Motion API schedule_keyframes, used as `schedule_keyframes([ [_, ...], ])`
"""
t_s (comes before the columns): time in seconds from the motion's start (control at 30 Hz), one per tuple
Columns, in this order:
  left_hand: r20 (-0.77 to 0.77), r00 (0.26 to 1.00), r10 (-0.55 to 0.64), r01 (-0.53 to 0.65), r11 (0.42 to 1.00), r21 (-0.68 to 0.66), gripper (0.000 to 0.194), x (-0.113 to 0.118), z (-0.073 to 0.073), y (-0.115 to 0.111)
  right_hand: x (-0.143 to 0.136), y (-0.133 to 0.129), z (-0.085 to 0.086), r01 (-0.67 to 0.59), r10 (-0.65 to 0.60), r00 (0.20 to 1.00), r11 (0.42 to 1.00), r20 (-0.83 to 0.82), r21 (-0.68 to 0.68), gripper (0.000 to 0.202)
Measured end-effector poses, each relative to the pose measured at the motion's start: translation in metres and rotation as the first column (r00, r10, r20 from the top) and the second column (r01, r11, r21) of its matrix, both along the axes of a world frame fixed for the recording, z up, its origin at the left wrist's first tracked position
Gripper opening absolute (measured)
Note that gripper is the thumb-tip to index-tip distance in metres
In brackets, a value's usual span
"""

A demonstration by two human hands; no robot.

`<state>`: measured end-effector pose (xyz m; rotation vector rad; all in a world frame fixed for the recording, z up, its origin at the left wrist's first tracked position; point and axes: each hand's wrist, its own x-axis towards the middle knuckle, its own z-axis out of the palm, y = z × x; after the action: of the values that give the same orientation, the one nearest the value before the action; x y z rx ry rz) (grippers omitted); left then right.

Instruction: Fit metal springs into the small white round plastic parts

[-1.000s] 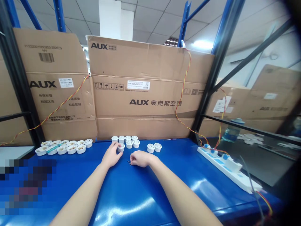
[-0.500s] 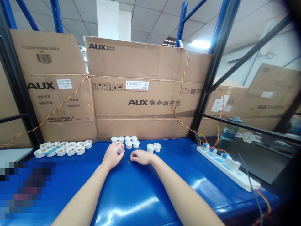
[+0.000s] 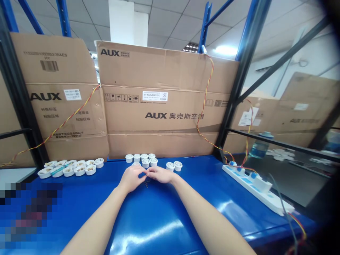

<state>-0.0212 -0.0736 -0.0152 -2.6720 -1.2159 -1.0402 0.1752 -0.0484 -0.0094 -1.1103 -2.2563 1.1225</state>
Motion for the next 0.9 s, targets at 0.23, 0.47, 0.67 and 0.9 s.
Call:
schedule_keyframes([
  [0.23,0.159,0.981,0.11,-0.115,0.993,0.021,0.02,-0.001,-0.007,0.003,-0.01,-0.004,0.007,0.076,-0.083,0.964,0.996,-0.254,-0.038,0.016],
  [0.47,0.255,0.961,0.104,-0.125,0.99,0.066,0.018,0.0,-0.009,0.002,-0.014,-0.005,0.007,0.142,-0.143,0.932,0.989,-0.334,-0.027,0.021],
  [0.67,0.219,0.975,0.05,-0.079,0.989,0.123,0.014,-0.002,-0.004,0.003,-0.013,-0.001,0.004,0.149,-0.105,0.919,0.985,-0.381,0.087,0.021],
  [0.9,0.126,0.917,0.378,-0.342,0.908,-0.242,0.053,-0.018,-0.021,0.021,-0.002,0.002,0.008,0.456,-0.439,0.88,0.68,-0.18,0.574,0.015],
])
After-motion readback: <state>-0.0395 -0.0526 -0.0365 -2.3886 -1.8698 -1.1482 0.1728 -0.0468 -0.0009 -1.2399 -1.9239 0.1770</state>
